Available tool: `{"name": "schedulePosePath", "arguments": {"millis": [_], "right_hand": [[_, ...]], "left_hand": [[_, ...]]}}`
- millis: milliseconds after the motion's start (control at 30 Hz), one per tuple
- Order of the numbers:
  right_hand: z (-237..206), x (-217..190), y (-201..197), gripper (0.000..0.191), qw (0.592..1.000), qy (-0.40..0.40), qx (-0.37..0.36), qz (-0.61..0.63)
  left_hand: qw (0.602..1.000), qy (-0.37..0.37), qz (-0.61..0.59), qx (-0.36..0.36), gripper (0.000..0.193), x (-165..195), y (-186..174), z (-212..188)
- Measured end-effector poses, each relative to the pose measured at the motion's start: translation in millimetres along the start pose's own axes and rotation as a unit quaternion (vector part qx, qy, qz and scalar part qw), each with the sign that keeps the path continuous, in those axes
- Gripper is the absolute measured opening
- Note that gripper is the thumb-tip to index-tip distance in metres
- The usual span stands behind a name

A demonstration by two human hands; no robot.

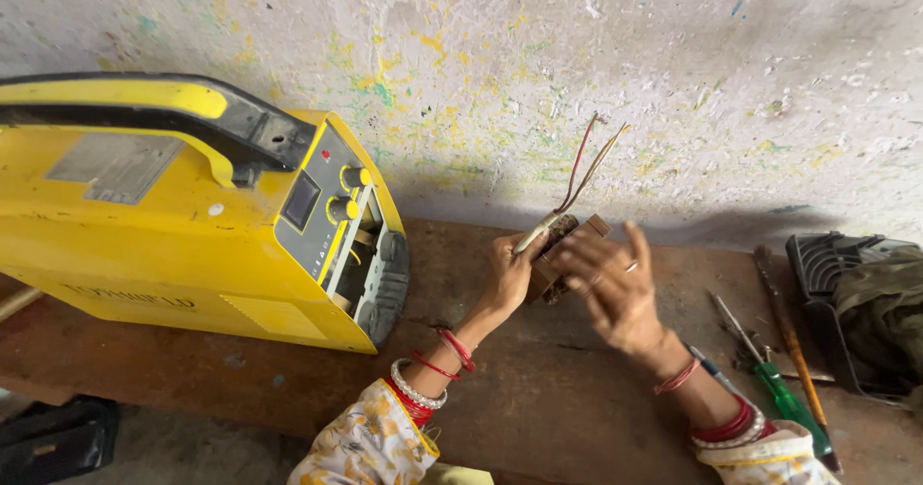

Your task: The person winds a multi-colored wire around a rectangular cardboard core by hand, repeatedly looping and adjusting the wire to form a coil. The person holds the core with one hand and guides the wire with the other, occasionally repositioning the core on the workbench.

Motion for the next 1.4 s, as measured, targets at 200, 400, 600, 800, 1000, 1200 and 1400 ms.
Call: {"name": "schedulePosePath", "arguments": {"millis": [200,400,600,800,1000,1200,1400], "right_hand": [[2,-1,-7,0.018,0.994,0.105,0.019,0.012],[-1,-5,1,0.021,1.000,-0.017,-0.002,0.011],[-5,16,-1,0.016,0.994,0.102,0.030,-0.019],[-7,0,6,0.021,1.000,-0.018,-0.003,0.026],[-3,17,-2,0.016,0.995,0.097,0.025,-0.026],[-5,-5,7,0.022,0.998,-0.053,0.009,0.013],[-7,20,-2,0.019,0.996,0.073,0.020,-0.053]], "left_hand": [[0.999,0.022,-0.034,0.006,0.040,-7,0,1],[1.000,0.015,-0.011,0.005,0.034,3,1,0],[0.999,-0.029,-0.042,0.005,0.032,-5,2,1],[1.000,0.015,-0.013,-0.004,0.036,-4,2,2],[1.000,-0.015,-0.015,0.004,0.032,0,3,1],[0.999,0.012,-0.040,-0.012,0.037,2,3,1],[1.000,0.000,0.004,0.005,0.041,-5,2,0]]}}
Point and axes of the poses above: each hand's wrist, its own z-axis towards the middle knuckle, its own y-axis out of the palm, x = y × z, the point moved 3 cm from there along z, towards the middle knuckle, and after that the axes turned 11 degrees about -z, right-handed, at the moved point
